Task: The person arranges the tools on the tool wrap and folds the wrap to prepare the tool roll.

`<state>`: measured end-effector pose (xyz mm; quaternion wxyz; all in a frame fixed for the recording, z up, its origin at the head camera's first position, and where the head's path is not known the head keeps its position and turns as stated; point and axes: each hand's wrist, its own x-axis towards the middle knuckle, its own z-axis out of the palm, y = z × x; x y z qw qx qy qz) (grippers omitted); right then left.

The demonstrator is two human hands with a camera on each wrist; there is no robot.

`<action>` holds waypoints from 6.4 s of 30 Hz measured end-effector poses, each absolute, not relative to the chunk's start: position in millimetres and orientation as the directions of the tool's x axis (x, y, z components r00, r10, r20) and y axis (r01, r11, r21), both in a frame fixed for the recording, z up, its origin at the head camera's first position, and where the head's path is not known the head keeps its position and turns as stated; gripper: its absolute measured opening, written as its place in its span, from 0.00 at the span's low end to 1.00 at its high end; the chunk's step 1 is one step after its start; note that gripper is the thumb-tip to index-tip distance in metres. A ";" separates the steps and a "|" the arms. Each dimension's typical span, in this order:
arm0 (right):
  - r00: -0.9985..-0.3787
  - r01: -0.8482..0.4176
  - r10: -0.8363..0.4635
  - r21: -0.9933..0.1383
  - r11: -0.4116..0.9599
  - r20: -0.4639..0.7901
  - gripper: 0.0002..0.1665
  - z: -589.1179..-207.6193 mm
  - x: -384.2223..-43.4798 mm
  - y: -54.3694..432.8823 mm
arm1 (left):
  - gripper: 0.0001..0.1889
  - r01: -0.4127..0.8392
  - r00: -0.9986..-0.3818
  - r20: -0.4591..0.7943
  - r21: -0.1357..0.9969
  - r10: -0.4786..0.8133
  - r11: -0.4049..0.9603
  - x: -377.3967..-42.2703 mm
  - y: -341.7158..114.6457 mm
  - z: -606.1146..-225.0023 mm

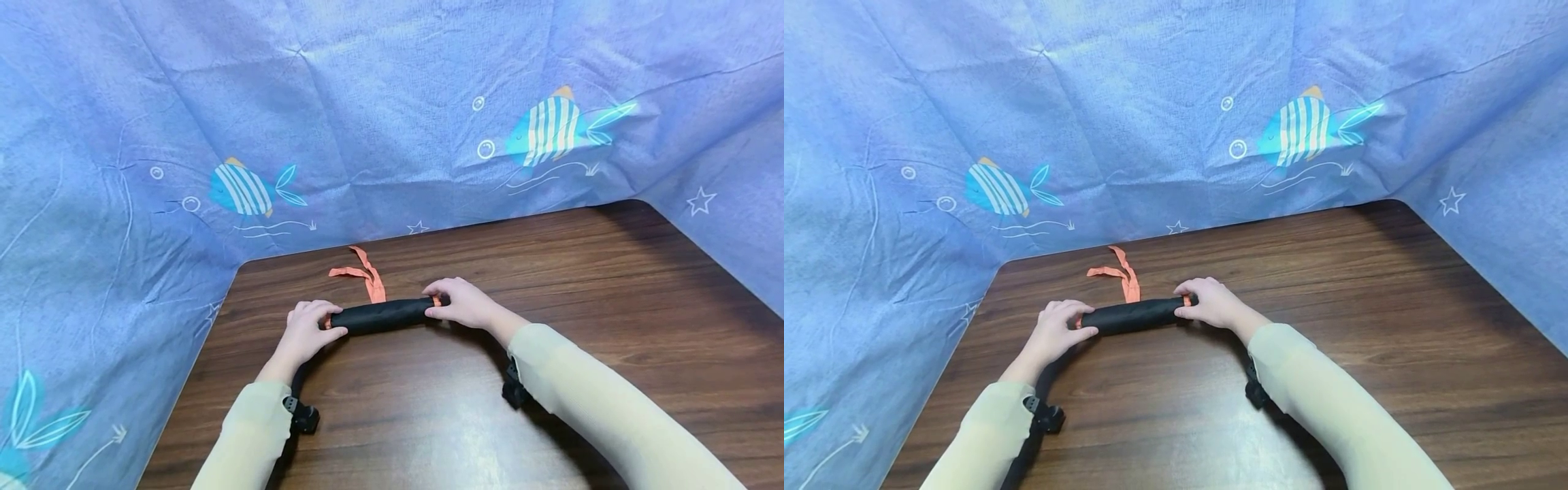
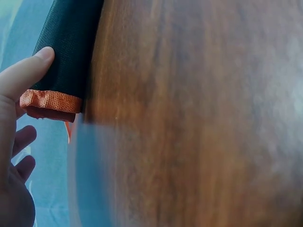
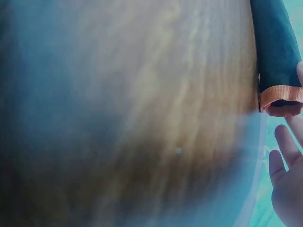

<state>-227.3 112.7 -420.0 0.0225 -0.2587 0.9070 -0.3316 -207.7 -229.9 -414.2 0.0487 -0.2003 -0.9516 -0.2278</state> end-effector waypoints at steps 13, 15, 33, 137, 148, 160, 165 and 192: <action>-0.875 -0.395 -0.478 -0.684 0.613 0.076 0.19 -420.4 -227.6 115.5 | 0.17 0.365 -0.928 0.115 0.482 0.355 0.797 -210.6 -232.0 -412.6; -0.876 -0.390 -0.477 -0.691 0.609 0.074 0.20 -420.6 -227.8 116.0 | 0.17 0.359 -0.929 0.113 0.499 0.351 0.789 -210.7 -231.8 -413.3; -0.844 -0.476 -0.510 -0.663 0.577 0.162 0.16 -422.6 -231.9 110.4 | 0.19 0.247 -0.956 0.051 0.668 0.288 0.702 -216.1 -228.4 -418.6; -0.778 -0.628 -0.573 -0.304 0.716 0.258 0.22 -424.9 -243.1 110.5 | 0.27 0.328 -0.932 0.023 0.475 0.361 0.816 -227.7 -230.5 -421.6; -0.855 -0.494 -0.490 -0.549 0.674 0.169 0.30 -434.4 -248.4 115.7 | 0.29 0.290 -0.945 0.037 0.557 0.326 0.778 -227.6 -236.7 -426.4; -0.867 -0.415 -0.494 -0.634 0.653 0.058 0.36 -433.4 -247.8 116.1 | 0.31 0.185 -0.965 -0.039 0.598 0.259 0.780 -226.9 -238.5 -426.0; -0.869 -0.430 -0.487 -0.621 0.655 0.087 0.36 -431.4 -246.1 116.8 | 0.31 0.228 -0.961 0.014 0.604 0.275 0.764 -228.1 -236.3 -426.4; -0.876 -0.418 -0.475 -0.625 0.659 0.084 0.34 -427.9 -242.5 117.5 | 0.26 0.276 -0.952 0.046 0.566 0.304 0.777 -227.8 -235.2 -424.1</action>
